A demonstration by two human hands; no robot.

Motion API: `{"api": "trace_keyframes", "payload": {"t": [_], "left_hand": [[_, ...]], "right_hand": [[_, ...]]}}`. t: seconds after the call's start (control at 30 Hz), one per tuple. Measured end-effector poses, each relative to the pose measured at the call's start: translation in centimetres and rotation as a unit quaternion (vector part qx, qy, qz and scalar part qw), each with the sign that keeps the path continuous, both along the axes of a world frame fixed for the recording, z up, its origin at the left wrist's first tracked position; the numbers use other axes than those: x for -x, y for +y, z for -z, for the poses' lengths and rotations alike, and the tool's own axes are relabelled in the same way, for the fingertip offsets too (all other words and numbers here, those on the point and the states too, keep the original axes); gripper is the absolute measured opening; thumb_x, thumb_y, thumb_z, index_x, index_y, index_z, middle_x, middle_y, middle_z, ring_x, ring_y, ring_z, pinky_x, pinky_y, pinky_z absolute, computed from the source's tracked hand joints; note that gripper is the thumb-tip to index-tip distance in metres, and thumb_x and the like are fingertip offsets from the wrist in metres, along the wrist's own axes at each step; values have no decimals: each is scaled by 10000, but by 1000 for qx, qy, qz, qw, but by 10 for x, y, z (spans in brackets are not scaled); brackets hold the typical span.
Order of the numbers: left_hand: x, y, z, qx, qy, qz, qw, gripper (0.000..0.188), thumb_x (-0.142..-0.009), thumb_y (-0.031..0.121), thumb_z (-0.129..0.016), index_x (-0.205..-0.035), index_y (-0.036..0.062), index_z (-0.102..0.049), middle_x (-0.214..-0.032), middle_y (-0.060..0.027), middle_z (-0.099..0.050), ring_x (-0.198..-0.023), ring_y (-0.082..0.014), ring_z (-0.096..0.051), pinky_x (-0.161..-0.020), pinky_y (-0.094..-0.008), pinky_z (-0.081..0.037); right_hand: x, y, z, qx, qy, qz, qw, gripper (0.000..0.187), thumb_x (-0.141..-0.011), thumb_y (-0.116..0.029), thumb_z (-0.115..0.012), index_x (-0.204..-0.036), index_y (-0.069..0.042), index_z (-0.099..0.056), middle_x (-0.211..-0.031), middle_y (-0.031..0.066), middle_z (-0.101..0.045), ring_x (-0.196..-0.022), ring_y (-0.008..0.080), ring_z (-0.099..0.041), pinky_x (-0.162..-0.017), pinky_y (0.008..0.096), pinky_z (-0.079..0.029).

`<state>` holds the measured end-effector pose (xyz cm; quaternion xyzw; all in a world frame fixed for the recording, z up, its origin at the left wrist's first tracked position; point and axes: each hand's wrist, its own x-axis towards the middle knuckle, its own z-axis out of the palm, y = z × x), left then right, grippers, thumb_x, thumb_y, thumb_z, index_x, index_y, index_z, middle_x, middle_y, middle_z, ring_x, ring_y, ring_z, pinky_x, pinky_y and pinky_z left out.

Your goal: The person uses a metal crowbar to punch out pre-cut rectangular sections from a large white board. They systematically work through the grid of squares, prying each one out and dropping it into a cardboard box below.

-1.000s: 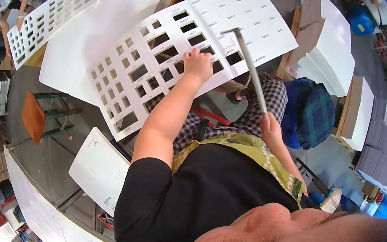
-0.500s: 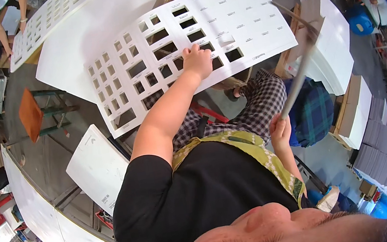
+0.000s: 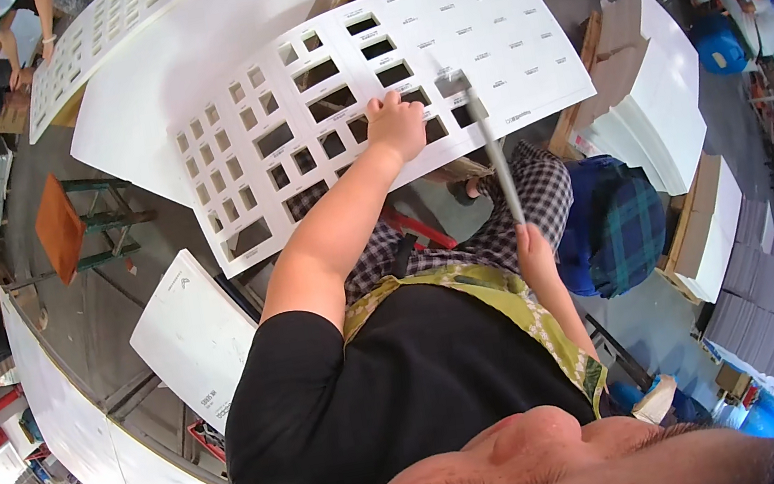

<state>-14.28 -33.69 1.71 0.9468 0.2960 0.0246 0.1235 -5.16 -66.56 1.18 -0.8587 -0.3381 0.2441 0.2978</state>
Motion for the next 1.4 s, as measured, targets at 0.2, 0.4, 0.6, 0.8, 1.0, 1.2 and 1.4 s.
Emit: {"api": "trace_keyframes", "payload": {"t": [0.2, 0.4, 0.6, 0.8, 1.0, 1.2, 1.4], "left_hand": [[1, 0, 4, -25, -11, -2, 1000, 162, -802, 247, -613, -892, 118, -650, -878, -28, -679, -1051, -224, -498, -882, -462, -314], [2, 0, 2, -21, -8, -5, 1000, 168, -806, 243, -609, -908, 116, -651, -889, -27, -682, -1058, -225, -494, -887, -465, -313], [-1, 1, -1, -15, 6, -1, 1000, 177, -806, 246, -609, -921, 118, -654, -892, -27, -681, -1072, -223, -490, -886, -470, -315], [3, 0, 5, -15, 2, -3, 1000, 170, -801, 247, -613, -907, 121, -657, -892, -30, -679, -1074, -234, -487, -885, -473, -314], [2, 1, 4, -10, -7, 1, 1000, 165, -799, 244, -614, -897, 118, -656, -898, -26, -680, -1064, -233, -493, -875, -467, -316], [3, 2, 3, -12, -7, -7, 1000, 160, -801, 245, -617, -888, 116, -653, -899, -28, -680, -1062, -228, -497, -893, -461, -312], [0, 0, -2, 5, 0, -6, 1000, 161, -804, 247, -618, -893, 117, -651, -894, -28, -680, -1074, -227, -488, -898, -462, -308]], "right_hand": [[1, 3, -53, -139, 172, 69, 973, 364, -1004, -388, -389, -843, -71, -470, -616, -30, -422, -515, 50, -402, -457, 211, -328], [-15, 20, -55, -182, 72, 28, 980, 397, -1000, -404, -378, -843, -52, -472, -600, -1, -449, -507, 92, -433, -464, 252, -343], [-18, 53, -2, -41, -42, -30, 998, 341, -1001, -351, -387, -836, -69, -484, -650, 55, -509, -544, 135, -483, -482, 289, -375], [-19, 48, -64, -175, 149, 46, 972, 330, -992, -348, -398, -868, -54, -483, -609, 31, -481, -536, 138, -472, -494, 323, -384], [-29, 57, -1, 20, -26, -16, 999, 300, -984, -283, -436, -868, -12, -490, -654, 232, -520, -615, 403, -535, -570, 447, -414], [-27, 60, -54, -247, 37, -4, 968, 322, -1004, -365, -396, -846, -92, -462, -622, -46, -418, -477, 44, -362, -419, 202, -290], [-40, 88, -43, -118, 121, 34, 985, 335, -1008, -334, -399, -813, -73, -478, -586, -23, -412, -501, 66, -378, -450, 230, -308]]}}
